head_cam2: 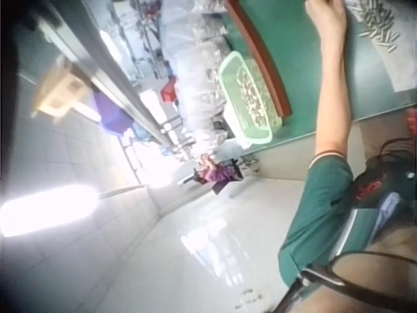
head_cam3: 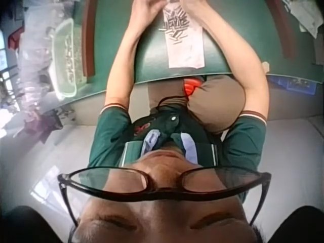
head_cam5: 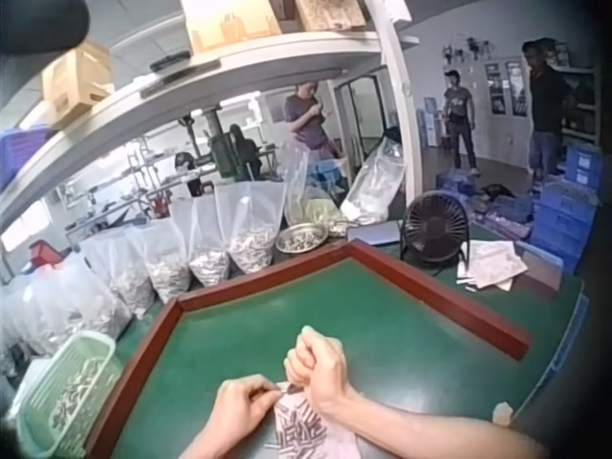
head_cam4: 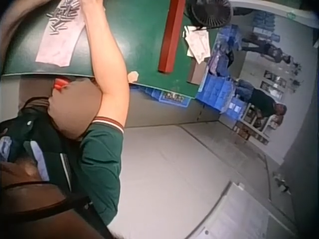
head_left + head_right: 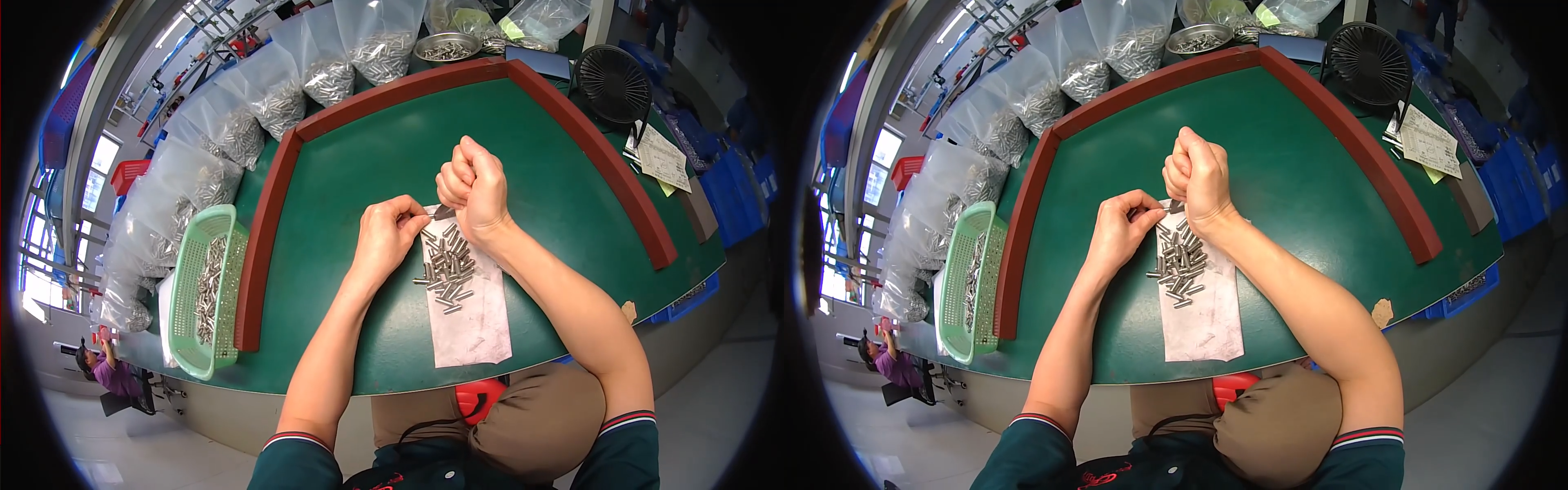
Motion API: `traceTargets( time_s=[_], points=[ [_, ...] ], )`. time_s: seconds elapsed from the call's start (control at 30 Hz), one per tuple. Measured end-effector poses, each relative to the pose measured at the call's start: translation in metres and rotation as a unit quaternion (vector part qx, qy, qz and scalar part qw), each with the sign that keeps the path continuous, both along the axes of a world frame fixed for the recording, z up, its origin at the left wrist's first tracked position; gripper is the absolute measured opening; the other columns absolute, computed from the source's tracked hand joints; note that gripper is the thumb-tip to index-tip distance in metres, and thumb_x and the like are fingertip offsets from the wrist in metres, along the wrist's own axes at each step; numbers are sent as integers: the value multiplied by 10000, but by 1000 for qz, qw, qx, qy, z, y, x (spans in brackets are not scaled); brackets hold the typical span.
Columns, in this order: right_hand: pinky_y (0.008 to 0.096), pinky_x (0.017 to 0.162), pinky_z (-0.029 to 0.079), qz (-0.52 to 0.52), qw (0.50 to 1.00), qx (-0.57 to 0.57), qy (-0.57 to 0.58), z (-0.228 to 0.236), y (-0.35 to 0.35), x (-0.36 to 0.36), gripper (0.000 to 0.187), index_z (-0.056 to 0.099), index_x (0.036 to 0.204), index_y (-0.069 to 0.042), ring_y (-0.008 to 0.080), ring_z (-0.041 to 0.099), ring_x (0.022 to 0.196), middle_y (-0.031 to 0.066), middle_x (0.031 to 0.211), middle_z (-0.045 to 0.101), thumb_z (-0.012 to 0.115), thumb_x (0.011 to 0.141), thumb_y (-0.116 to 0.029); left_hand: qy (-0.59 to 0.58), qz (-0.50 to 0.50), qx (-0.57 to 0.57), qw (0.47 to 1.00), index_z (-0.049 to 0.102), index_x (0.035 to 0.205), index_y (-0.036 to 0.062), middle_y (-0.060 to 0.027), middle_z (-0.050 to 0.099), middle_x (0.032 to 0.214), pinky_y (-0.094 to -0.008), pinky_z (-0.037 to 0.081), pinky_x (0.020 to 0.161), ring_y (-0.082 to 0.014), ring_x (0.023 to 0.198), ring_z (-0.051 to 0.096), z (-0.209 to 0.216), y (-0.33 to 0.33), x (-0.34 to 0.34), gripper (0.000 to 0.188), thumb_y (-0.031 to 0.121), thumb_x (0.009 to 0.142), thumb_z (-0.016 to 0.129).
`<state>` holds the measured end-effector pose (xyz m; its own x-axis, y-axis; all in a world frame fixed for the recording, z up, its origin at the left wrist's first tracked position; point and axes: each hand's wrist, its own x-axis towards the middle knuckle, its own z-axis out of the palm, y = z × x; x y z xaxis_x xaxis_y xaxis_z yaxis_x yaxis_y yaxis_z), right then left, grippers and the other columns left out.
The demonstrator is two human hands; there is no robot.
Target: Sorting small metal pins from a bin and placing them into a small plastic bag.
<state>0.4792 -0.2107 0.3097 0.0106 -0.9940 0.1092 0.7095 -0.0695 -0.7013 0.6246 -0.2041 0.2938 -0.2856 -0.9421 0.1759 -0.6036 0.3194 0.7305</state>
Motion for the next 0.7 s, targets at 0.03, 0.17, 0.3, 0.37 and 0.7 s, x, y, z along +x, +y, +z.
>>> traceTargets(
  time_s=[0.03, 0.17, 0.3, 0.37, 0.7],
  points=[
    [258, 369, 130, -5, 1000, -4, 8, 1, 1, 1, 427, 240, 519, -137, 80, 136, 374, -29, 405, 207, 343, 911, -270, 0, 0, 0, 1000, 609, 725, -35, 19, 460, 532, -227, 327, 460, -43, 509, 383, 0, 0, 0, 76, 29, 722, 650],
    [253, 369, 121, -17, 999, -22, 41, 2, 4, 9, 428, 248, 518, -129, 75, 139, 373, -32, 405, 217, 341, 913, -266, 2, -2, 8, 1000, 608, 718, -35, 17, 463, 531, -226, 325, 460, -44, 508, 384, 2, 0, 0, 67, 22, 721, 644],
    [251, 362, 130, -42, 994, -70, 69, 0, 4, 17, 421, 263, 517, -118, 67, 165, 362, -28, 405, 233, 354, 908, -245, 5, 0, 23, 1000, 604, 714, -37, 17, 468, 536, -225, 326, 460, -44, 511, 388, 4, 1, 0, 66, 19, 723, 639],
    [250, 359, 134, -48, 994, -71, 66, 0, 2, 16, 415, 268, 519, -114, 65, 174, 358, -26, 409, 241, 362, 904, -237, 15, 0, 21, 1000, 603, 719, -38, -37, 489, 533, -262, 354, 473, -91, 494, 421, 1, 0, 0, 77, 32, 713, 633],
    [250, 349, 148, -22, 999, 13, -32, -3, -2, 1, 414, 268, 505, -116, 61, 198, 347, -41, 425, 248, 410, 875, -234, 57, -4, 42, 998, 591, 745, -37, 20, 460, 554, -214, 320, 473, -40, 527, 379, 2, -1, 2, 98, 54, 757, 627]
  ],
)
